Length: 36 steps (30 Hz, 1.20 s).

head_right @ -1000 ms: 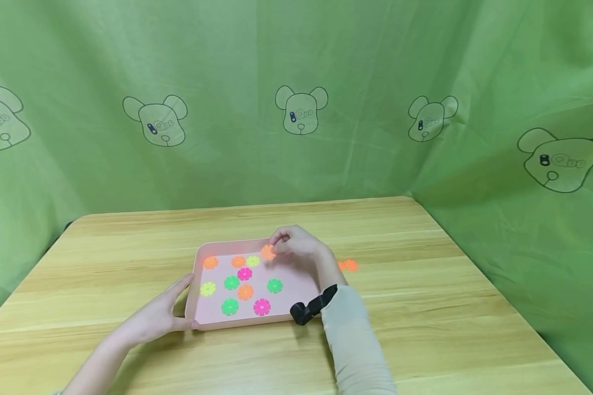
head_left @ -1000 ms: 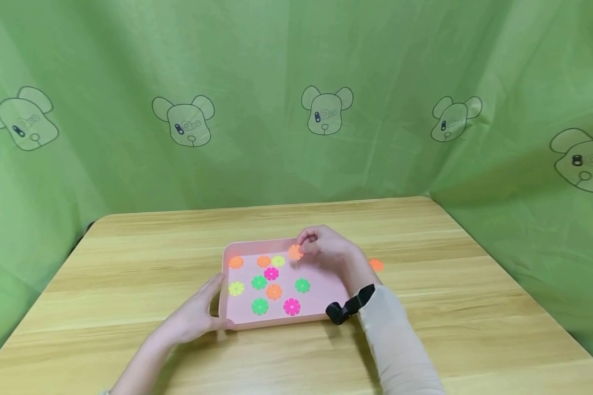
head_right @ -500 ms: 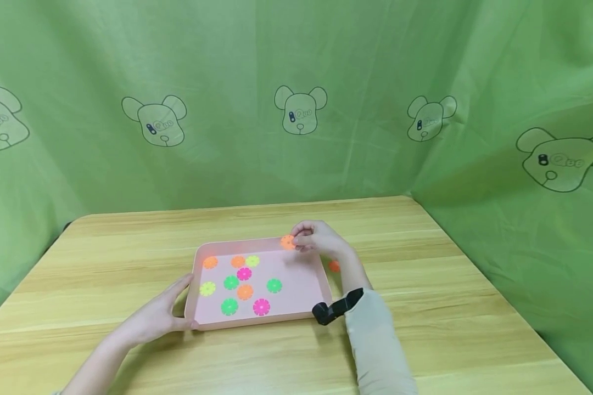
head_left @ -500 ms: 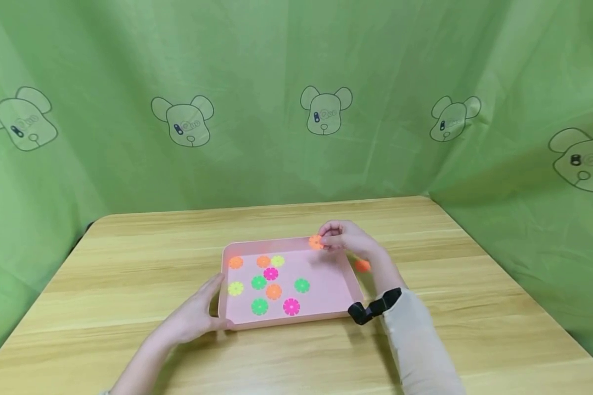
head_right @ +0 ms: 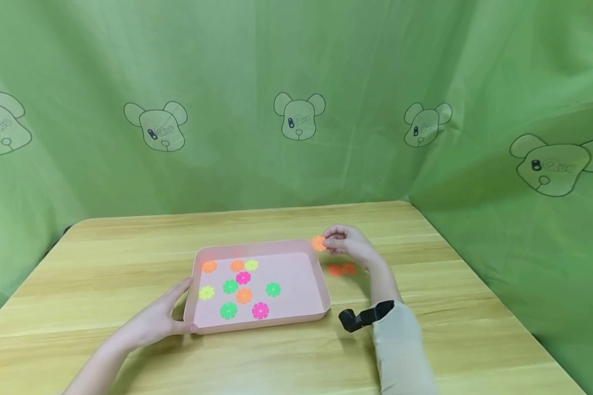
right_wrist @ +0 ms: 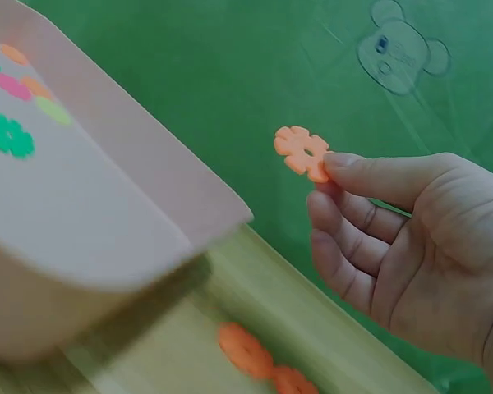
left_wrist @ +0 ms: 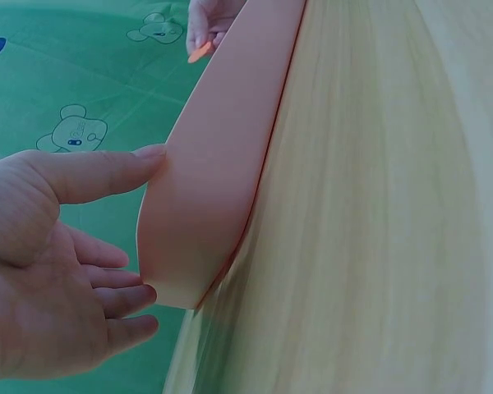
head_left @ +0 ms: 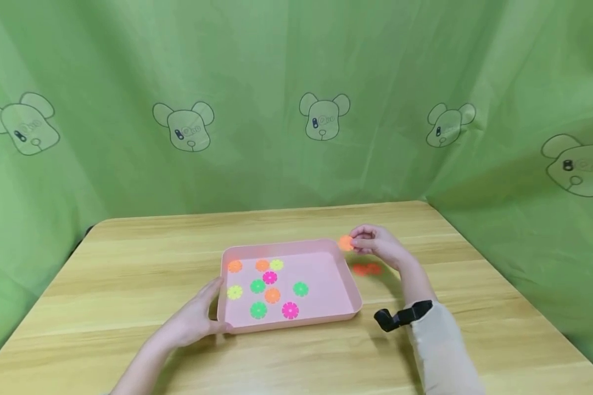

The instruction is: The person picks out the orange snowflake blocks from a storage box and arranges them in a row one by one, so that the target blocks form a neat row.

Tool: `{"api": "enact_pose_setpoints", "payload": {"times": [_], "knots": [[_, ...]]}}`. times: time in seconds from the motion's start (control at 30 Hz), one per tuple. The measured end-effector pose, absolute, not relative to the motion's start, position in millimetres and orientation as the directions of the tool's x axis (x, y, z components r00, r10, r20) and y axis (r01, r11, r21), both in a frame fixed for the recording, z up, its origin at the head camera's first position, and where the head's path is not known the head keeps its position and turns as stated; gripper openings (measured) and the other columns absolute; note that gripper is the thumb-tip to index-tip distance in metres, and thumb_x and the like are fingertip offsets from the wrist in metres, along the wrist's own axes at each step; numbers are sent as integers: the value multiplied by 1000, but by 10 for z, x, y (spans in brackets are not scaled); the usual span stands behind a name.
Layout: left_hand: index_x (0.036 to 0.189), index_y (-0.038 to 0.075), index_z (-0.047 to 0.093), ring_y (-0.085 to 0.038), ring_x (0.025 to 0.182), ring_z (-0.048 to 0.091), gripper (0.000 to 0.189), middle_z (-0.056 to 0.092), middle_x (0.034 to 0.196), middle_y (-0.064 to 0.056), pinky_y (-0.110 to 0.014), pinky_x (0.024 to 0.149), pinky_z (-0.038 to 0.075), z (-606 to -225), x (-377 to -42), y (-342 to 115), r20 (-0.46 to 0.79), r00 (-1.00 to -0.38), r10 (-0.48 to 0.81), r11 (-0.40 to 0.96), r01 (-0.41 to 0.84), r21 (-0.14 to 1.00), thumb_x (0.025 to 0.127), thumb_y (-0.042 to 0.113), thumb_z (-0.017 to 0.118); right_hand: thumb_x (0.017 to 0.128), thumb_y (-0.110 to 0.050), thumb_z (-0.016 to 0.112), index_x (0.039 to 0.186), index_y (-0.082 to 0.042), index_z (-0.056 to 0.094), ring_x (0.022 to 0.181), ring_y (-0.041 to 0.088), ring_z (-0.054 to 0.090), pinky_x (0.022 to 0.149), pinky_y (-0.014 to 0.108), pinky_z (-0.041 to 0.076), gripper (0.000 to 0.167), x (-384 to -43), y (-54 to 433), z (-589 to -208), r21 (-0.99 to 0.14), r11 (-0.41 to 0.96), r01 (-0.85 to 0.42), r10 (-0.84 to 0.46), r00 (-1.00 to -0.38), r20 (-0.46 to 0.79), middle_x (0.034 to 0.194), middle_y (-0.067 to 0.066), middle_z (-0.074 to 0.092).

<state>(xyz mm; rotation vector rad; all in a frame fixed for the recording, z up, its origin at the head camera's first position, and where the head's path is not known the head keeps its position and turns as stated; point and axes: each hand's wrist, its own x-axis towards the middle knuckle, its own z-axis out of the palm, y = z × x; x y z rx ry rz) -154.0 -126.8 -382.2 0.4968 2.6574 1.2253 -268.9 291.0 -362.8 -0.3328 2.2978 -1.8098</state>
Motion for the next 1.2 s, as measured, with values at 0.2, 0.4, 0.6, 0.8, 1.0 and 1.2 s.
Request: {"api": "enact_pose_setpoints", "payload": {"times": [0.2, 0.4, 0.6, 0.8, 1.0, 1.2], "knots": [[145, -5, 20, -43, 136, 14, 100, 17, 149, -26, -59, 107, 12, -3817, -1533, -1274, -15, -931, 366, 602, 224, 766, 67, 18, 79, 89, -7, 59, 105, 3, 52, 85, 14, 61, 85, 37, 51, 20, -2612, 3184, -3666, -965, 260, -33, -270, -962, -40, 89, -1, 61], [145, -4, 20, -42, 136, 15, 101, 17, 149, -25, -59, 107, 12, -3838, -1530, -1273, -13, -931, 365, 597, 223, 771, 67, 20, 80, 89, -7, 59, 111, 11, 48, 85, 11, 61, 86, 37, 51, 30, -2524, 3423, -3714, -955, 294, -32, -228, -973, -38, 91, -1, 62], [145, -3, 21, -42, 135, 16, 102, 19, 149, -25, -60, 106, 13, -3852, -1525, -1276, 0, -931, 364, 592, 231, 772, 65, 20, 81, 87, -7, 62, 103, 2, 55, 82, 14, 64, 76, 31, 55, 20, -2497, 3622, -3805, -951, 305, -45, -198, -980, -17, 86, -3, 65], [145, -3, 21, -42, 135, 17, 102, 20, 148, -25, -59, 107, 14, -3847, -1528, -1278, 5, -933, 361, 595, 234, 769, 66, 21, 81, 88, -8, 61, 108, 9, 51, 79, 10, 62, 72, 27, 54, 28, -2466, 3786, -3866, -935, 355, -14, -151, -988, -42, 86, -3, 63], [145, -3, 22, -41, 136, 17, 101, 21, 148, -25, -58, 107, 14, -3847, -1533, -1274, 3, -932, 363, 600, 236, 765, 66, 20, 80, 90, -7, 58, 117, 18, 45, 79, 10, 60, 72, 27, 54, 39, -2422, 3861, -3918, -907, 416, 66, -107, -987, -121, 90, 1, 60], [145, -4, 21, -42, 135, 16, 101, 19, 149, -25, -59, 107, 13, -3828, -1531, -1279, -5, -932, 363, 599, 229, 767, 66, 20, 80, 90, -11, 59, 115, 15, 49, 78, 13, 60, 68, 28, 54, 38, -2424, 3837, -3954, -861, 503, 73, -89, -987, -136, 88, 4, 62]]}}
